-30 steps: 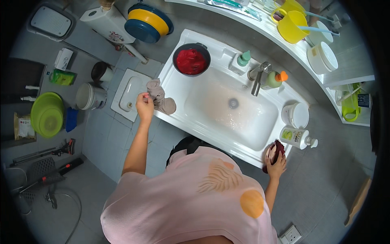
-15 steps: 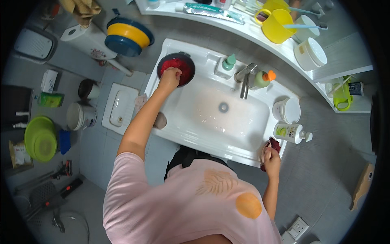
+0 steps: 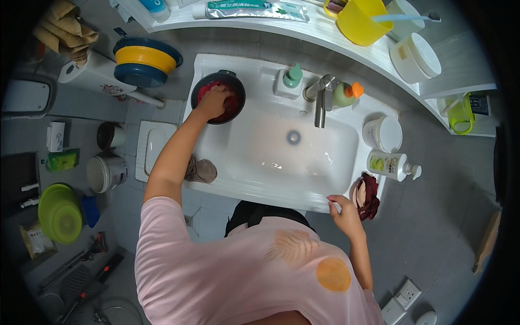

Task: The person hand-washes a maroon patterned cloth, a red cloth, and a grey cloth in a white sink. They use a wooden brush and liquid soap, scrubbing and rinsing each item under running water before wringing them out.

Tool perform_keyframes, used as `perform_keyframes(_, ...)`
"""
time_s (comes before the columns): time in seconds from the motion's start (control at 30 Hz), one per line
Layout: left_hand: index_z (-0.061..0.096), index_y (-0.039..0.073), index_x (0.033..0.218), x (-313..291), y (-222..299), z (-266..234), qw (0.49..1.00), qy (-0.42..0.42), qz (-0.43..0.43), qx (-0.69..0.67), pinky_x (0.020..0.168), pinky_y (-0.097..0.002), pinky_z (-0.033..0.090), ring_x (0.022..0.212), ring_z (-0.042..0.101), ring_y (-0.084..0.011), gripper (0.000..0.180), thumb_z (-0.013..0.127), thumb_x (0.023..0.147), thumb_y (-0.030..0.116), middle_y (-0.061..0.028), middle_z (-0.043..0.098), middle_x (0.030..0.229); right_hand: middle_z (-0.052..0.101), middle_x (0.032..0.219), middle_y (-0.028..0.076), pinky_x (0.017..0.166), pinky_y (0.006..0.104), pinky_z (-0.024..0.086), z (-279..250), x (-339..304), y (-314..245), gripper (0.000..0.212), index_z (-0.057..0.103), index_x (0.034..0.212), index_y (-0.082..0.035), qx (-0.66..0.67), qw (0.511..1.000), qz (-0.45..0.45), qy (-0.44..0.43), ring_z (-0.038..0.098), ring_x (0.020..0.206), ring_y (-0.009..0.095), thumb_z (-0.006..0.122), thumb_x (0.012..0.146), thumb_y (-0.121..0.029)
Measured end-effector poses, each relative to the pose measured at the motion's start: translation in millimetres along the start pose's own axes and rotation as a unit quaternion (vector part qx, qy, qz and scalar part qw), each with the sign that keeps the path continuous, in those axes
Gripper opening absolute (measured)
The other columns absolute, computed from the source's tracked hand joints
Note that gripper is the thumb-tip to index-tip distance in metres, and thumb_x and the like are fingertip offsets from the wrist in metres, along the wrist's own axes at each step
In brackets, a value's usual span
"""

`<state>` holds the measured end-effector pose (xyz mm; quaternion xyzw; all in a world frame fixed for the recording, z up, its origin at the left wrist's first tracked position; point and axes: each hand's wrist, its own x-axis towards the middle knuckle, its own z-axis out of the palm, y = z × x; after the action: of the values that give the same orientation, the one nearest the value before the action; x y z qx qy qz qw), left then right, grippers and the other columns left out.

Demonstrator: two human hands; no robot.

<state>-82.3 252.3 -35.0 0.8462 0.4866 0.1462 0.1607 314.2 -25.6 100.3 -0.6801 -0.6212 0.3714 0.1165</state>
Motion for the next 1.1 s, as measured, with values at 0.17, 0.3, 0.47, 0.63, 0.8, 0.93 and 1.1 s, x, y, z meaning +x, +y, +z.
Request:
perform_keyframes(0.17, 0.059, 0.006, 0.097, 1.2, -0.9, -7.9, 0.982, -0.095, -0.150, -0.063, 0.073, -0.0391, 0.047, 0.085, 0.058, -0.0322, 0.026, 0.060, 0.071, 0.006, -0.0141, 0.061, 0.088, 0.061, 0.090, 0.016, 0.071, 0.0377, 0.047, 6.3, 28.6, -30.0, 0.017, 0.060, 0.094, -0.003, -0.015, 0.994, -0.089, -0.057, 0.058, 0.080, 0.034, 0.056, 0.078, -0.008)
perform_keyframes(0.3, 0.059, 0.005, 0.093, -13.5, -9.2, -18.2, 0.977, -0.006, -0.160, -0.142, 0.068, -0.0346, 0.047, 0.077, 0.059, -0.0271, 0.023, 0.063, 0.071, 0.009, -0.0126, 0.060, 0.081, 0.061, 0.089, 0.016, 0.070, 0.0382, 0.047, 8.1, 40.3, -33.2, 0.016, 0.060, 0.093, -0.003, -0.025, 0.991, -0.113, -0.074, 0.058, 0.080, 0.035, 0.055, 0.079, -0.008)
perform_keyframes(0.47, 0.060, 0.004, 0.089, -15.8, -27.8, -37.2, 0.927, -0.003, -0.189, -0.325, 0.064, -0.0245, 0.043, 0.067, 0.054, -0.0123, 0.013, 0.061, 0.078, 0.008, -0.0027, 0.059, 0.072, 0.062, 0.087, 0.017, 0.071, 0.0354, 0.048, 19.5, 71.0, -57.2, 0.017, 0.061, 0.093, -0.001, 0.062, 0.971, -0.173, -0.153, 0.060, 0.081, 0.032, 0.054, 0.080, -0.009)
perform_keyframes(0.63, 0.062, 0.004, 0.100, -11.5, -8.2, -59.8, 0.828, -0.036, -0.283, -0.484, 0.066, -0.0208, 0.043, 0.068, 0.052, -0.0066, 0.020, 0.061, 0.081, 0.011, 0.0028, 0.058, 0.071, 0.063, 0.090, 0.017, 0.073, 0.0337, 0.048, 63.7, 163.6, -131.5, 0.021, 0.059, 0.097, 0.001, 0.188, 0.944, -0.217, -0.160, 0.061, 0.081, 0.032, 0.049, 0.080, -0.004)
perform_keyframes(0.8, 0.063, 0.008, 0.104, -19.0, 5.9, -70.0, 0.931, -0.046, -0.119, -0.343, 0.069, -0.0229, 0.043, 0.075, 0.053, -0.0114, 0.027, 0.063, 0.077, 0.006, -0.0018, 0.057, 0.079, 0.061, 0.096, 0.017, 0.074, 0.0330, 0.048, 123.4, 275.7, -182.1, 0.026, 0.057, 0.103, -0.001, 0.139, 0.921, -0.364, 0.008, 0.059, 0.089, 0.027, 0.054, 0.078, -0.009)
perform_keyframes(0.93, 0.062, 0.007, 0.095, -29.2, 16.9, -88.3, 0.984, -0.054, -0.067, -0.159, 0.072, -0.0303, 0.043, 0.079, 0.052, -0.0215, 0.028, 0.068, 0.068, 0.004, -0.0073, 0.054, 0.077, 0.063, 0.084, 0.013, 0.069, 0.0303, 0.048, 115.5, 301.1, -191.6, 0.024, 0.059, 0.091, -0.002, 0.030, 0.944, -0.251, -0.212, 0.061, 0.081, 0.023, 0.062, 0.074, -0.018)
perform_keyframes(1.1, 0.055, 0.003, 0.092, -53.7, -8.5, -80.5, 0.984, -0.060, -0.014, -0.168, 0.074, -0.0319, 0.042, 0.082, 0.050, -0.0249, 0.030, 0.069, 0.065, 0.004, -0.0095, 0.057, 0.081, 0.060, 0.075, 0.002, 0.062, 0.0232, 0.045, 87.0, 310.5, -207.0, 0.015, 0.059, 0.080, -0.003, 0.173, 0.920, -0.181, -0.301, 0.054, 0.067, 0.009, 0.061, 0.080, -0.018)
